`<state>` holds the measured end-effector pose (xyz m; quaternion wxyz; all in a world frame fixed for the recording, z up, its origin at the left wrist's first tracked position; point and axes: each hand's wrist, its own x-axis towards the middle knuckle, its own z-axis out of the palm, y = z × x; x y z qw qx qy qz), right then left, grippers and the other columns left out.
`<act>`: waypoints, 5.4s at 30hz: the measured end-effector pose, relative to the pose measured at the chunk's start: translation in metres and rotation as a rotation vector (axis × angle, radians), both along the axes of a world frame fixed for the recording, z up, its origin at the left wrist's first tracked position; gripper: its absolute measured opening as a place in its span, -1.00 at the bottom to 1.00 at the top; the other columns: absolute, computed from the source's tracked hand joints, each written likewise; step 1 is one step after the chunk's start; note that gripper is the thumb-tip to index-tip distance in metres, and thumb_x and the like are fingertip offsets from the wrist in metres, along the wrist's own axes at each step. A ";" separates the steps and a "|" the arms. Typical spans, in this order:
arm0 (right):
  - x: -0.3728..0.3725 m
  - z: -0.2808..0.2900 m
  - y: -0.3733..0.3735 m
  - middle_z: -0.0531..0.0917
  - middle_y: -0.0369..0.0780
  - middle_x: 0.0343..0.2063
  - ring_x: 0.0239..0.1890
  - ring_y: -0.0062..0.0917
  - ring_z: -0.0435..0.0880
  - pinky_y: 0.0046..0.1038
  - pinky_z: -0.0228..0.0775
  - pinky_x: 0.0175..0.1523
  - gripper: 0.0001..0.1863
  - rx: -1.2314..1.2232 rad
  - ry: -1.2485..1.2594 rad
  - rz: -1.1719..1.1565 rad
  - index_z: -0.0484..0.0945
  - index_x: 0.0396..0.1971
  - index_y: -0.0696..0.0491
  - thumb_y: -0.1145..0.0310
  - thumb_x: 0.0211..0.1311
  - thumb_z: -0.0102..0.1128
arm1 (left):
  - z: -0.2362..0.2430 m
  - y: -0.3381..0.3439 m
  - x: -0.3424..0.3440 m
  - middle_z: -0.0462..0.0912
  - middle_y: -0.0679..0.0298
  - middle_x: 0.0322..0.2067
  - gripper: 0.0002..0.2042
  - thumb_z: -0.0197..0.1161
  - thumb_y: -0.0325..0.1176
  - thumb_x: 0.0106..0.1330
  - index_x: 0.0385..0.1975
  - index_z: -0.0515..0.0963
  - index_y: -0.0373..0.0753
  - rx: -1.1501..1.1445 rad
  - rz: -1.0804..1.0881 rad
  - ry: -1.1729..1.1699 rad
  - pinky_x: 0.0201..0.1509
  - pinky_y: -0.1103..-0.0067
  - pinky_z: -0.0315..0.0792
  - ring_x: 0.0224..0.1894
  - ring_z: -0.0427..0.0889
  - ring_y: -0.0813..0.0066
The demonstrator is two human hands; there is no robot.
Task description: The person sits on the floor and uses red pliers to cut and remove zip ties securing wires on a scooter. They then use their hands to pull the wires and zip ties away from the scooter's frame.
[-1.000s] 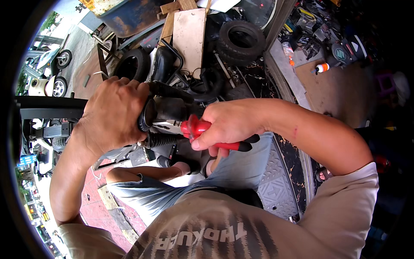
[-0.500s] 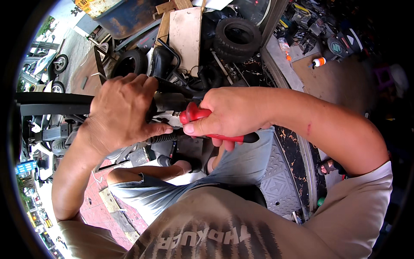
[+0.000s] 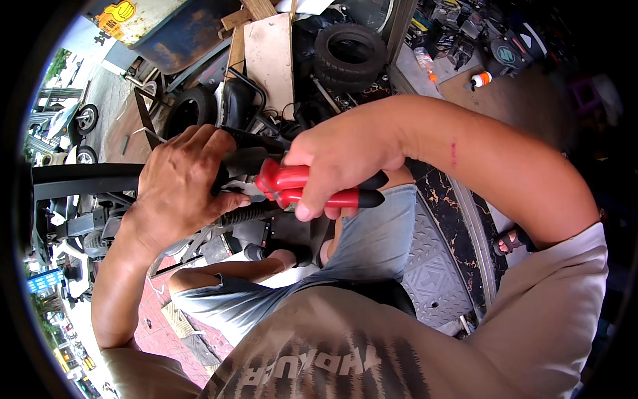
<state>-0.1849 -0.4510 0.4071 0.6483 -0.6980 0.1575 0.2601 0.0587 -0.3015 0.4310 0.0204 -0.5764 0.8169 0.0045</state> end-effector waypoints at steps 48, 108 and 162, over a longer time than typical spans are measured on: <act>-0.009 -0.016 0.000 0.82 -0.06 -0.37 -0.32 -0.19 0.88 -0.15 0.63 -0.12 -0.55 -0.376 -0.154 -0.089 0.75 -0.05 0.26 0.10 0.52 0.54 | -0.013 -0.015 -0.015 0.74 0.10 -0.32 -0.45 0.84 -0.28 0.00 -0.07 0.63 -0.20 0.086 0.231 0.111 -0.12 0.13 0.68 -0.23 0.82 -0.06; -0.008 -0.008 0.017 0.87 0.13 -0.10 0.04 0.10 0.90 0.02 0.72 0.18 -0.48 -0.982 -0.211 -0.149 0.69 0.07 0.33 0.25 0.29 0.60 | -0.021 -0.002 -0.023 0.80 0.08 -0.24 -0.58 0.69 -0.17 0.31 -0.04 0.64 -0.27 -0.166 0.269 0.072 -0.03 0.16 0.70 -0.11 0.85 -0.04; -0.229 -0.298 -0.068 0.81 -0.33 -0.26 -0.38 -0.63 0.71 -0.47 0.55 -0.38 -0.81 -0.501 0.032 -1.731 0.73 0.07 -0.07 0.18 0.68 0.35 | -0.357 0.181 -0.032 0.90 -0.10 0.08 -0.45 0.28 0.22 0.59 0.15 0.82 -0.16 0.641 0.515 0.578 0.32 0.08 0.71 0.20 0.88 -0.10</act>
